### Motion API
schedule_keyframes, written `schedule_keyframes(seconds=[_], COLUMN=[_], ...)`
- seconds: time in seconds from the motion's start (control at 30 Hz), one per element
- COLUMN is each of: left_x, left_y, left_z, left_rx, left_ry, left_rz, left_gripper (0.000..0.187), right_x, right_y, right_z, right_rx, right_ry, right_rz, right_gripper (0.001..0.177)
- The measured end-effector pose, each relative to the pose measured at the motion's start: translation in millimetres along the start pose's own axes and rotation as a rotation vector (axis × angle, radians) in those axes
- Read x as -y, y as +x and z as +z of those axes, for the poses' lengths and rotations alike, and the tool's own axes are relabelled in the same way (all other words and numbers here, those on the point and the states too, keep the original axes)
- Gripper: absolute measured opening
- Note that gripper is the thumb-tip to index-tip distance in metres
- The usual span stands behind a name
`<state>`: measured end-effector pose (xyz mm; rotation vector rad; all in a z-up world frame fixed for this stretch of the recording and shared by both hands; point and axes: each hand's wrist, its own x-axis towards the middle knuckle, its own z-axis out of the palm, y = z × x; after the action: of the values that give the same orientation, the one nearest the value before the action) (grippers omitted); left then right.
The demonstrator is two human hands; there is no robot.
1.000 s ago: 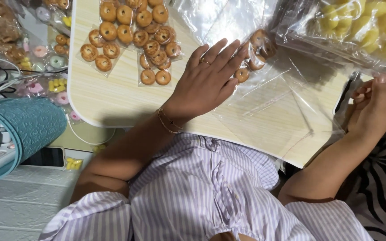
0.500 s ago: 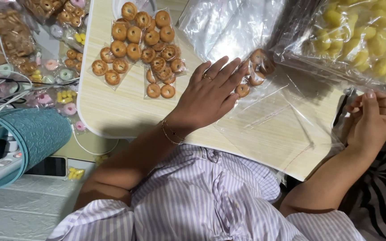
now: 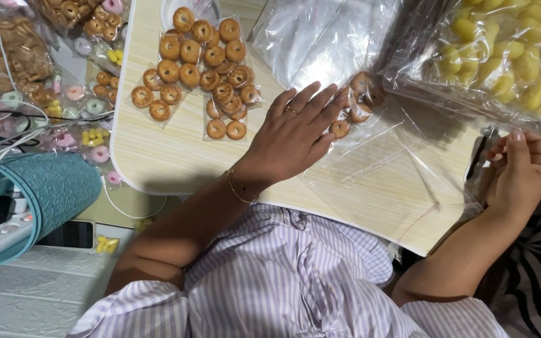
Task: Manually packaging small ring-shaped snacks into plastic bags on a low table while sitting on the floor.
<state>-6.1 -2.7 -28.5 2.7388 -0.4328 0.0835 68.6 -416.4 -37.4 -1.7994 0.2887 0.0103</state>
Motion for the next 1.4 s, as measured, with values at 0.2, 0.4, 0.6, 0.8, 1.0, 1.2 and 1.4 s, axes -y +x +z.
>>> schedule_keyframes(seconds=[0.2,0.4,0.6,0.8,1.0,1.2,1.4], left_x=[0,-5,28,104,130,135,129], left_y=[0,-1,-22,-62,-77,-85,-87], left_z=[-2,-25,-85,-126,-121,-130,-148], left_rx=[-0.004,-0.055,-0.455,-0.342,-0.303,-0.269,-0.257], left_ry=[-0.022,-0.173,-0.105,0.038,0.057,0.086,0.076], left_rz=[0.000,-0.009,-0.059,-0.552,-0.654,-0.664,-0.658], left_gripper=[0.062,0.056,0.027,0.042,0.045,0.044,0.040], right_x=[3,1,-7,-32,-74,-92,-102], right_y=[-2,-2,0,13,27,34,39], right_z=[2,-1,-2,-14,-38,-48,-54], right_rx=[0.000,0.024,-0.064,-0.090,-0.015,-0.050,-0.011], right_ry=[-0.007,-0.032,-0.027,-0.023,-0.064,-0.131,-0.091], right_rz=[0.007,-0.010,0.048,0.126,0.229,0.314,0.316], right_gripper=[0.004,0.003,0.006,0.011,0.015,0.026,0.024])
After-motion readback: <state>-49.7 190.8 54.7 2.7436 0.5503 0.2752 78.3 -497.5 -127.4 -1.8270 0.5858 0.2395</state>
